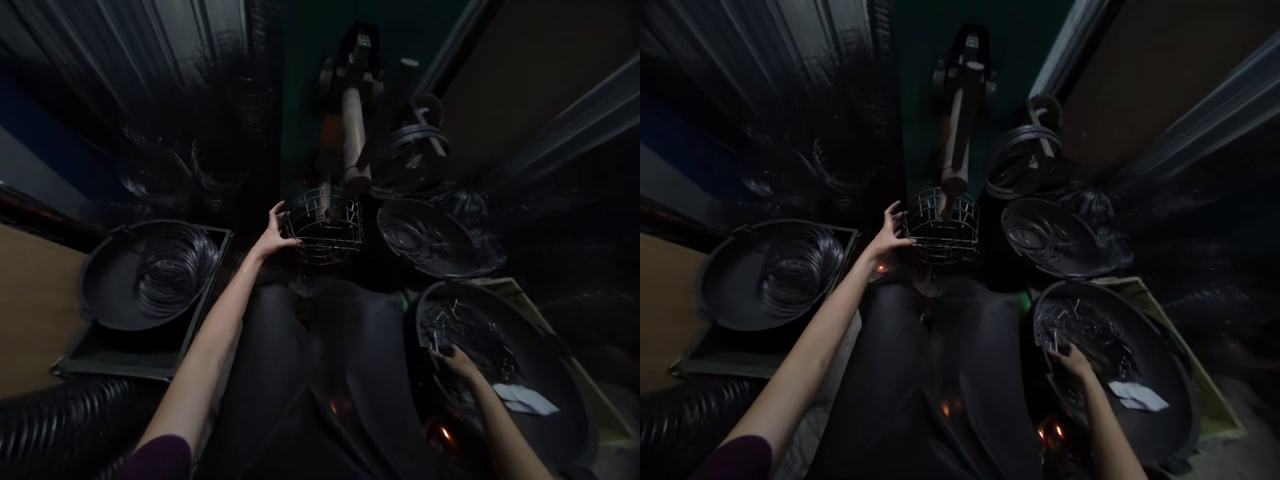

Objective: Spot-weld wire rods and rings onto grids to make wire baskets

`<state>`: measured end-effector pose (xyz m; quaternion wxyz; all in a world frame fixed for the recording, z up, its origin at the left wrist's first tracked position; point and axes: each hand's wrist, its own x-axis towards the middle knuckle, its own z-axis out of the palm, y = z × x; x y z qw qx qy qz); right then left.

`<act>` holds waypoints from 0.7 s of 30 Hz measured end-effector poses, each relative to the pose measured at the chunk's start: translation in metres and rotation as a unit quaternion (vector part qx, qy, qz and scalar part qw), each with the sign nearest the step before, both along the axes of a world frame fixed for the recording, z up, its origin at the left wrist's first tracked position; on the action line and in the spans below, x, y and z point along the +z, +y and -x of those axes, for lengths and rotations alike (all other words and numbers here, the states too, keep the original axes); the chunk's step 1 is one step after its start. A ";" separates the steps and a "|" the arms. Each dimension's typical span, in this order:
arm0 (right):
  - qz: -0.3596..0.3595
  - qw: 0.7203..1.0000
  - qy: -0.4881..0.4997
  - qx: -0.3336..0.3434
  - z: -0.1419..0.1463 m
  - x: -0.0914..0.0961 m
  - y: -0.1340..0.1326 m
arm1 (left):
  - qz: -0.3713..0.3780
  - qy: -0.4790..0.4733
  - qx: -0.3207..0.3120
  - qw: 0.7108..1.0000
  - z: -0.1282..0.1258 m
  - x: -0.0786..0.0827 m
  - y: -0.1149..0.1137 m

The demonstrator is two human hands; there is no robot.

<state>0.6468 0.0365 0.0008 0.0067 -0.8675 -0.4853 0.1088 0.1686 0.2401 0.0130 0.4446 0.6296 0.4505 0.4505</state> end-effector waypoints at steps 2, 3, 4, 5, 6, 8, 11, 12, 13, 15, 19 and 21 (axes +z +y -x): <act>0.032 0.999 0.020 0.001 0.012 -0.008 -0.010 | 0.014 -0.017 0.017 1.000 -0.003 0.001 -0.002; 0.051 0.998 0.028 -0.008 0.017 -0.010 -0.013 | 0.016 -0.022 0.020 0.999 -0.003 0.003 -0.003; 0.067 0.997 0.032 -0.022 0.018 -0.012 -0.014 | 0.014 -0.025 0.021 0.999 -0.003 0.004 -0.002; 0.080 0.995 0.036 -0.038 0.016 -0.015 -0.014 | 0.014 -0.027 0.023 0.999 -0.001 0.004 0.001; 0.088 0.994 0.038 -0.054 0.009 -0.018 -0.014 | 0.015 -0.029 0.030 0.999 0.000 0.002 0.007; 0.088 0.993 0.033 -0.078 -0.009 -0.025 -0.017 | 0.026 -0.028 0.040 0.998 0.004 -0.006 0.025; 0.050 0.996 0.009 -0.075 -0.028 -0.030 -0.021 | 0.016 -0.035 0.035 0.999 0.006 -0.019 0.044; 0.034 0.998 0.007 -0.062 -0.030 -0.031 -0.019 | 0.013 -0.034 0.034 0.999 0.006 -0.020 0.045; 0.017 0.999 0.011 -0.044 -0.031 -0.031 -0.014 | 0.012 -0.030 0.033 0.999 0.006 -0.020 0.045; -0.015 0.999 0.030 -0.012 -0.030 -0.030 0.004 | 0.015 -0.020 0.042 0.999 0.006 -0.017 0.041; -0.064 0.996 0.064 -0.017 -0.036 -0.032 0.049 | 0.029 -0.001 0.057 0.998 0.006 -0.010 0.035; -0.064 0.994 0.075 -0.036 -0.039 -0.035 0.059 | 0.028 -0.003 0.054 0.998 0.007 -0.010 0.036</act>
